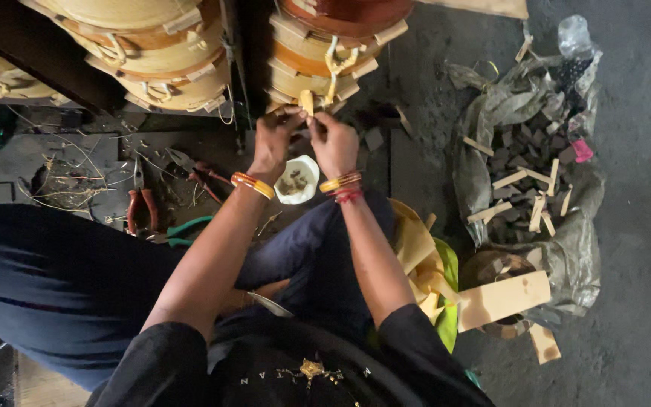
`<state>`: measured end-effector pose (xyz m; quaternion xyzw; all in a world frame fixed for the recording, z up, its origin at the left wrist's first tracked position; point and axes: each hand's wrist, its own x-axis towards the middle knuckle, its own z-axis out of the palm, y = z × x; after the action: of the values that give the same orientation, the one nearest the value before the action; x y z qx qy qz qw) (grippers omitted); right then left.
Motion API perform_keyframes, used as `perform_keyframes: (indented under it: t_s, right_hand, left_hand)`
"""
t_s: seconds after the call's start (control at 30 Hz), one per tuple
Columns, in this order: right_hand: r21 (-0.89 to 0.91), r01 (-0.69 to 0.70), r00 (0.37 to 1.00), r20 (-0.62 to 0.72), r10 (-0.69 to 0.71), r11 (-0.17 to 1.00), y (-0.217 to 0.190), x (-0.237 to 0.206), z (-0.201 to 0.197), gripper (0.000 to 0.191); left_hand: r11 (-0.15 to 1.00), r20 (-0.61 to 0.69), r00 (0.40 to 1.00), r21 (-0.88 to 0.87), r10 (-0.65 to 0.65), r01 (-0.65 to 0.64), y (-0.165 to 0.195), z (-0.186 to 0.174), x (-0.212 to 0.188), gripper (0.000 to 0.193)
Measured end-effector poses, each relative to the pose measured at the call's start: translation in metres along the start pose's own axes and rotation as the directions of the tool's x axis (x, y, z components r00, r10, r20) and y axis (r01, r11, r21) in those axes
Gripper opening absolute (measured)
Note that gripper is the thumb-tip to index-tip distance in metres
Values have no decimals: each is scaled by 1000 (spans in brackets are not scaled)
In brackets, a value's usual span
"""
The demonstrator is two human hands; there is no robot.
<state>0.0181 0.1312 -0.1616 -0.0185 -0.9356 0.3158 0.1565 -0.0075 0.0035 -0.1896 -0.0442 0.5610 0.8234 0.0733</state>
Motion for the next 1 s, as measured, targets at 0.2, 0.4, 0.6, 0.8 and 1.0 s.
perform_keyframes:
  t_s: [0.2,0.4,0.6,0.8,1.0]
  right_hand:
    - [76,67,915,-403,-31,995,-10,-14,4,15]
    - [-259,270,895,-287,-341,927,-8,-16,10,34]
    - [-160,-103,992,58,113,982,-20,-6,11,27]
    - [563,-250,953,288,97,788,-23,6,-6,21]
    - [513,-170,970,235,52,842,-25,-1,-8,17]
  left_hand:
    - [978,-245,967,208,70,-18,-13,21,6,23]
    - [869,-489,836,494,248,31,-7,45,2,28]
    - [999,-381,924,20,-29,40,-7,30,-14,25]
    - [915,-113,957,342,267,-215,-3,2,-18,24]
    - [672,-42,950,717,310,-188,17,-13,-16,21]
